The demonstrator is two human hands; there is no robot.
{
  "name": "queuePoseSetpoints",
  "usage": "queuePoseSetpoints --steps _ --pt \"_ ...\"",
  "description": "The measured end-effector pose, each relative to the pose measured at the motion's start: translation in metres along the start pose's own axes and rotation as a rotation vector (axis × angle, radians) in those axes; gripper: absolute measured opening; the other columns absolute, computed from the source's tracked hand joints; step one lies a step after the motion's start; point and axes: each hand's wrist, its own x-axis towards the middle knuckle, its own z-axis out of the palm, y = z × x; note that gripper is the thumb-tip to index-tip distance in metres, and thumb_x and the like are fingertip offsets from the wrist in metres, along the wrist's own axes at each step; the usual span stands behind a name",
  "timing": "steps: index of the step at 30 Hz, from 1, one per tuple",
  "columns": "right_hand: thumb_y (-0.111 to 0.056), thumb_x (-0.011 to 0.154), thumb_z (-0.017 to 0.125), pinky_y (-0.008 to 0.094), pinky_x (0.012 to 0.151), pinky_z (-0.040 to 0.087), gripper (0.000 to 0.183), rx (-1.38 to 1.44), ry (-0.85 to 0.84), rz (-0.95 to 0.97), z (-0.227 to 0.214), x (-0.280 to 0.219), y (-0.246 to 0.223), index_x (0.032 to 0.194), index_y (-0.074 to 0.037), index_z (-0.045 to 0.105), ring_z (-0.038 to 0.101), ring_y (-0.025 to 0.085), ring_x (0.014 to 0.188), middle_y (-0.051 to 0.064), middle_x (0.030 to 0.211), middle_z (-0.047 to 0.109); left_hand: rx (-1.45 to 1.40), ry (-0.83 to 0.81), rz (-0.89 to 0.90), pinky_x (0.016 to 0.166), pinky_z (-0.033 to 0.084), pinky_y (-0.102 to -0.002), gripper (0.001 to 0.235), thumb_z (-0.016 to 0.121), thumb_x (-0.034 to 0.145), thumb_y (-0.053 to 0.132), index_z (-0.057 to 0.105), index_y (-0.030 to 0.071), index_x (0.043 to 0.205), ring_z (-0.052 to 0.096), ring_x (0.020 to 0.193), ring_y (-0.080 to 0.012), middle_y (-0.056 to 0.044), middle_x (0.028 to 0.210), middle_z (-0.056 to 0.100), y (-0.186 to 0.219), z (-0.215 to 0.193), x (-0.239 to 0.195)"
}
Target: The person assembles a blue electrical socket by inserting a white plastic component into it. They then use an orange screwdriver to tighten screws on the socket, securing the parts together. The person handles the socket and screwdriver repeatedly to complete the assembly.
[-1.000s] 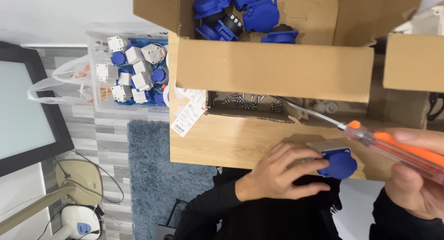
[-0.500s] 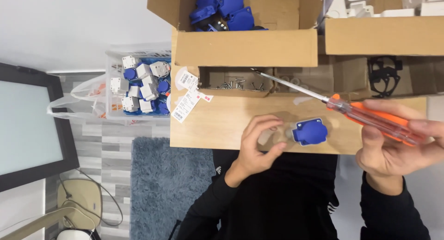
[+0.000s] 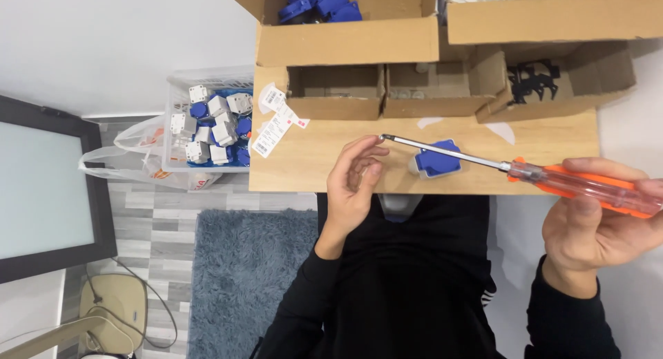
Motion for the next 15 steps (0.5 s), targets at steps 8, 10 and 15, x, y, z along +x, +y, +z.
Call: queuePoseSetpoints --steps 8,10,15 --pt "-0.012 0.115 0.054 0.059 0.075 0.06 0.037 -0.042 0.027 0.038 -0.015 -0.01 -0.043 0.142 -0.011 0.028 0.062 0.047 0.085 0.042 0.108 0.055 0.085 -0.091 -0.012 0.107 0.062 -0.031 0.025 0.065 0.114 0.012 0.066 0.004 0.138 0.075 0.122 -0.0248 -0.014 0.132 0.076 0.014 0.017 -0.019" --pt "-0.012 0.115 0.053 0.058 0.074 0.06 0.037 -0.046 0.01 0.042 -0.021 -0.013 -0.044 0.142 -0.011 0.028 0.062 0.049 0.082 0.043 0.107 0.056 0.114 -0.107 -0.034 0.102 0.063 -0.03 0.019 0.067 0.112 0.012 0.072 0.003 0.128 0.078 0.111 -0.0225 -0.013 0.124 0.078 0.015 0.018 -0.019" --pt "-0.013 0.116 0.053 0.059 0.069 0.059 0.033 -0.024 0.033 0.07 -0.038 -0.019 -0.047 0.141 -0.011 0.031 0.063 0.046 0.086 0.039 0.108 0.055 0.252 -0.169 0.078 0.079 0.06 -0.026 0.016 0.07 0.109 0.008 0.077 0.006 0.123 0.076 0.097 -0.0195 -0.01 0.11 0.079 0.022 0.022 -0.023"
